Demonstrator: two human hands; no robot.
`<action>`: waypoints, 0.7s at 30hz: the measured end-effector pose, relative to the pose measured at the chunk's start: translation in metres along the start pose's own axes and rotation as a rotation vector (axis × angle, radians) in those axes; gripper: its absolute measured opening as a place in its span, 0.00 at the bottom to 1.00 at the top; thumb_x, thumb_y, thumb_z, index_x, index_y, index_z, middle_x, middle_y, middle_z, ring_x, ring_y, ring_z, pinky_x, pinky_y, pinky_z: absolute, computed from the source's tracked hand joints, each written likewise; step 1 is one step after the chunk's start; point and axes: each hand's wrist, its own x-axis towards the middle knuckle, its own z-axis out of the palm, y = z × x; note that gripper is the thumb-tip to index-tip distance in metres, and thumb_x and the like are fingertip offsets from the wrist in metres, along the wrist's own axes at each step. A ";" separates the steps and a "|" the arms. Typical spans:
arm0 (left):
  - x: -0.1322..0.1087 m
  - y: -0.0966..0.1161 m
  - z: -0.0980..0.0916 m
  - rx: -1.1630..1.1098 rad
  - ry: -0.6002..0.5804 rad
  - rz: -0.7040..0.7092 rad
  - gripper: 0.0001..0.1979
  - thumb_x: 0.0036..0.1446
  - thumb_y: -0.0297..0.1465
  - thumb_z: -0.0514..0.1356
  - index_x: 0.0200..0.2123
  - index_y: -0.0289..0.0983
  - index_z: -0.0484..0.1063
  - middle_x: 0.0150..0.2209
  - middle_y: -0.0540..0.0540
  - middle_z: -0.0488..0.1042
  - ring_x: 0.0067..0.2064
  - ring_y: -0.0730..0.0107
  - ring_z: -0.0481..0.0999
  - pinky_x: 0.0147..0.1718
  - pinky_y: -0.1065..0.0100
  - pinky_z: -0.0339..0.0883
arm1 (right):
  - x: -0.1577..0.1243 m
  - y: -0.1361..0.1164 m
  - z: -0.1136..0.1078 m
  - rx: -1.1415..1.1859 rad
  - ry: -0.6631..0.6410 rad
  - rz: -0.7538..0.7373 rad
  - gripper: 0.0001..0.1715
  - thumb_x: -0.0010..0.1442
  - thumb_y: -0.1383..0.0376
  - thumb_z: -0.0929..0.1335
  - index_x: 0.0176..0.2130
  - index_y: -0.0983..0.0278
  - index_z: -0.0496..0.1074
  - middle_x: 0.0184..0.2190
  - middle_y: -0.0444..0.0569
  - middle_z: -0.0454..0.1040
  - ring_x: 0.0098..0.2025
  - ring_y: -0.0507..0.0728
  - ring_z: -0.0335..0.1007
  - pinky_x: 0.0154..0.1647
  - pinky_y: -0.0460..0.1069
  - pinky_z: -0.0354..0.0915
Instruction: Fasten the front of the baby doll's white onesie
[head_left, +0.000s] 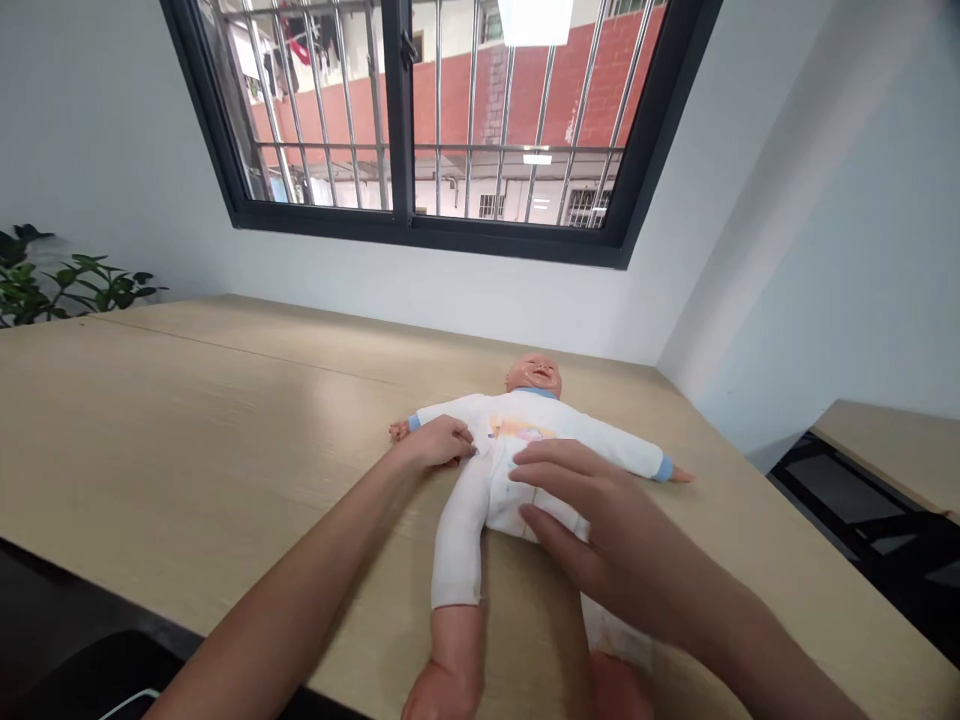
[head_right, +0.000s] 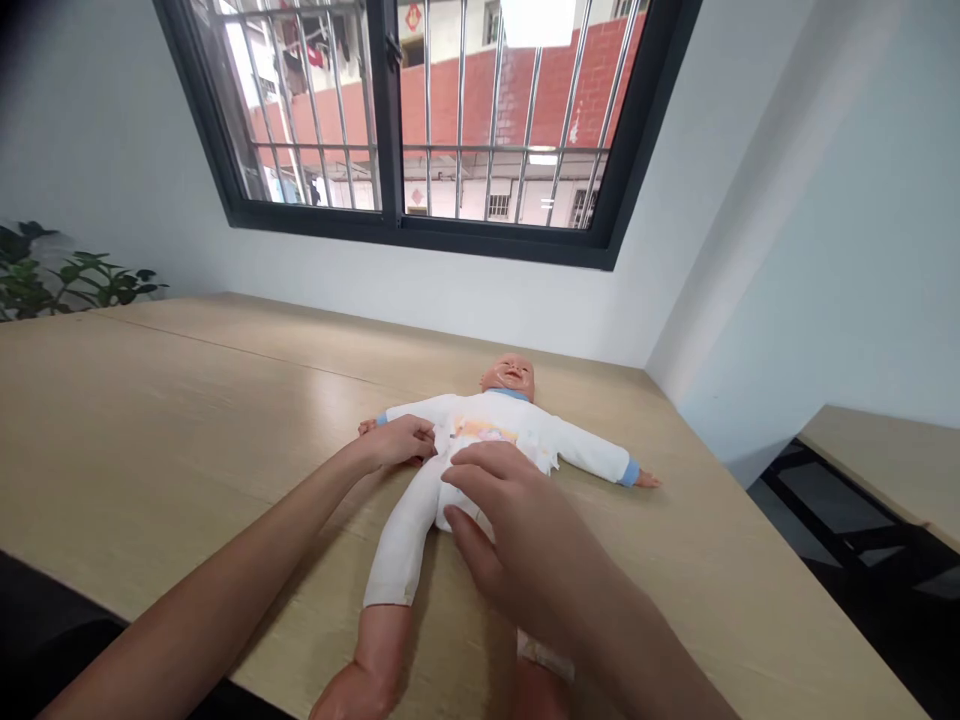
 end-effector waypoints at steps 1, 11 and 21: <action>0.001 -0.002 0.001 -0.021 -0.010 0.009 0.08 0.43 0.31 0.58 0.28 0.34 0.72 0.23 0.50 0.69 0.24 0.73 0.64 0.24 0.74 0.55 | 0.012 0.008 0.008 -0.015 -0.076 -0.011 0.15 0.65 0.64 0.65 0.51 0.57 0.74 0.56 0.46 0.69 0.59 0.59 0.64 0.59 0.56 0.65; 0.008 -0.015 0.003 -0.047 0.016 0.004 0.09 0.38 0.29 0.58 0.25 0.32 0.75 0.21 0.49 0.69 0.22 0.73 0.64 0.20 0.73 0.55 | 0.071 0.068 0.068 -0.143 -0.239 -0.074 0.14 0.66 0.66 0.64 0.35 0.61 0.78 0.33 0.53 0.75 0.42 0.59 0.71 0.49 0.53 0.63; 0.006 -0.014 -0.005 -0.088 0.008 0.066 0.11 0.38 0.28 0.64 0.30 0.33 0.75 0.27 0.49 0.73 0.27 0.72 0.68 0.24 0.75 0.56 | 0.067 0.060 0.030 0.110 -0.198 -0.046 0.10 0.63 0.67 0.66 0.37 0.59 0.78 0.36 0.48 0.77 0.39 0.54 0.71 0.42 0.45 0.65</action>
